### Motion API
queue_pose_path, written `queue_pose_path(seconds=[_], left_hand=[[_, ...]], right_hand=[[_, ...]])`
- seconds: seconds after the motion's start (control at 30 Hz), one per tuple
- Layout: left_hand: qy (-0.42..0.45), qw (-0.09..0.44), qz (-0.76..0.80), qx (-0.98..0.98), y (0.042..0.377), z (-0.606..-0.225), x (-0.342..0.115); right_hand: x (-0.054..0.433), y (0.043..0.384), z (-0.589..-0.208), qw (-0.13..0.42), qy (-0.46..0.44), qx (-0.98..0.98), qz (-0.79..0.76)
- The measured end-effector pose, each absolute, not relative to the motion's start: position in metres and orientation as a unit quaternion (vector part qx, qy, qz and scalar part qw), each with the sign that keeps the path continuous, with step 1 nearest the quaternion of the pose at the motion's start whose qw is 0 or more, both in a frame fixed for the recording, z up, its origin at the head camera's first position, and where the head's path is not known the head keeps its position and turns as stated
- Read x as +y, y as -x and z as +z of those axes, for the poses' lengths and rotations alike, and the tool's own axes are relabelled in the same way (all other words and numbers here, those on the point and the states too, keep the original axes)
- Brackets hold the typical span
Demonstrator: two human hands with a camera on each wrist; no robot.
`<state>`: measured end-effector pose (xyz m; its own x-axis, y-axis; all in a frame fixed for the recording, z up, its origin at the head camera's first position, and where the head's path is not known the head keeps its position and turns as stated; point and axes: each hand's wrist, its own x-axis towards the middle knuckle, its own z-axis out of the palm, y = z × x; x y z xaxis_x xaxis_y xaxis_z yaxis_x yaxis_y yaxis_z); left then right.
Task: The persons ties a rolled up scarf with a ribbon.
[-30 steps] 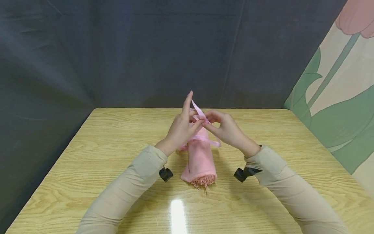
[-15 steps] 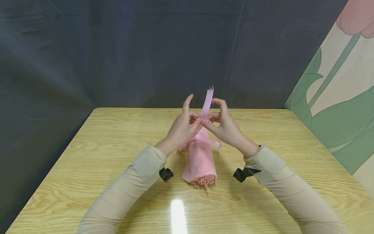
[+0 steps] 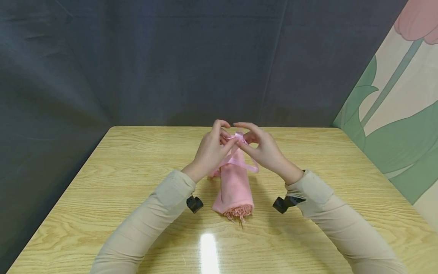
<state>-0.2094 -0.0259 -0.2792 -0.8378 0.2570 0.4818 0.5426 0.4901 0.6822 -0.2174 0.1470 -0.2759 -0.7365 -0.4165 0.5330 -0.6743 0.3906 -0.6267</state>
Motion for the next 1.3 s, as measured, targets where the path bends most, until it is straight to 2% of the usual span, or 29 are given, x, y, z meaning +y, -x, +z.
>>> queue_pose_path(seconds=[0.3,0.5,0.63,1.0,1.3], left_hand=[[0.239,0.152,-0.465,-0.839,0.2083,-0.2785,-0.0288],[0.243,0.11,-0.486,-0.832,0.2072,-0.2789,-0.0287],[0.241,0.088,-0.485,-0.836,0.2074,-0.2802,-0.0272],[0.219,0.095,-0.459,-0.856,0.21,-0.2824,-0.0284],[0.232,0.079,-0.481,-0.841,0.2103,-0.2834,-0.0289]], right_hand=[[0.1459,0.2168,-0.2743,0.15,-0.269,-0.853,0.422],[0.1465,0.2169,-0.2735,0.15,-0.254,-0.851,0.435],[0.1457,0.2164,-0.2735,0.147,-0.263,-0.844,0.445],[0.1448,0.2156,-0.2759,0.162,-0.336,-0.811,0.451],[0.1451,0.2135,-0.2752,0.179,-0.35,-0.807,0.44]])
